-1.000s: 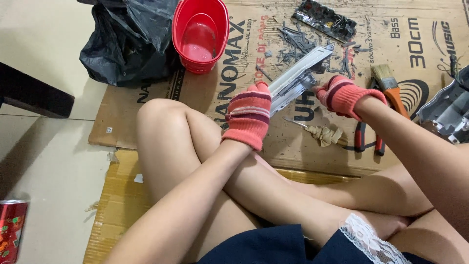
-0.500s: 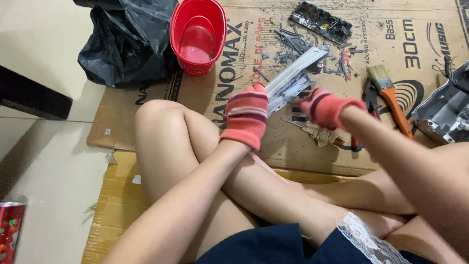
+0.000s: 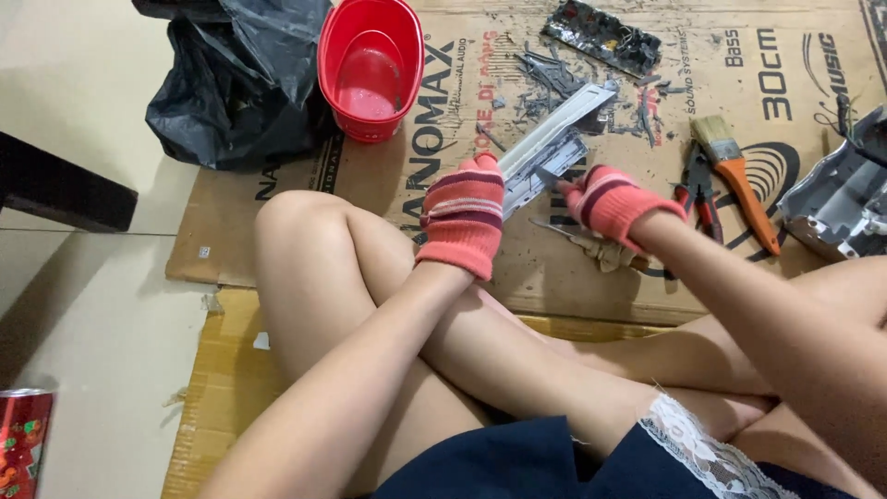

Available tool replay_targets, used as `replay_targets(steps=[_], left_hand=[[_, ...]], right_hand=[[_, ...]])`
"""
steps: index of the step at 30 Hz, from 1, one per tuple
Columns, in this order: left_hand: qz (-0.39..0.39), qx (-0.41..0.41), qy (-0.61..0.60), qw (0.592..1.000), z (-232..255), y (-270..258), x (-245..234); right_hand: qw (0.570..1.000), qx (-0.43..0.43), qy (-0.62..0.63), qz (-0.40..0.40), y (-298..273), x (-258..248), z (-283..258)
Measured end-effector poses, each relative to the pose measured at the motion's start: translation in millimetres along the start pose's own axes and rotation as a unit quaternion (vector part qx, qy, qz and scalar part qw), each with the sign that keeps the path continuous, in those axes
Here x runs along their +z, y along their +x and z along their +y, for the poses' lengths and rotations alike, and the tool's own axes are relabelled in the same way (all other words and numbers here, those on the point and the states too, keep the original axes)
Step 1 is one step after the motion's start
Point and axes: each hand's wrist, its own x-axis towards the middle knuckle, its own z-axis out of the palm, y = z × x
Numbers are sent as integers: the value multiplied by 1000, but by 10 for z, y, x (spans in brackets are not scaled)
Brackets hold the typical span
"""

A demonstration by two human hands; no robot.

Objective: Cleaning residue from a metal component using a small hand tool and a brush while sitting on the floor.

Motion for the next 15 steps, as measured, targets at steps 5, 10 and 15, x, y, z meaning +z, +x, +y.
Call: replay_targets(steps=[5,10,15], left_hand=[[3,-3,0,1000,58,-21,21],[18,2,1,1000,81,-20,-17],[34,9,1,999,100,0,-75]], right_hand=[[978,16,-205,-22,-302,-238,-283],[998,48,20,-41,-43,-85,-112],[997,24,22,-65,-309,-94,-221]])
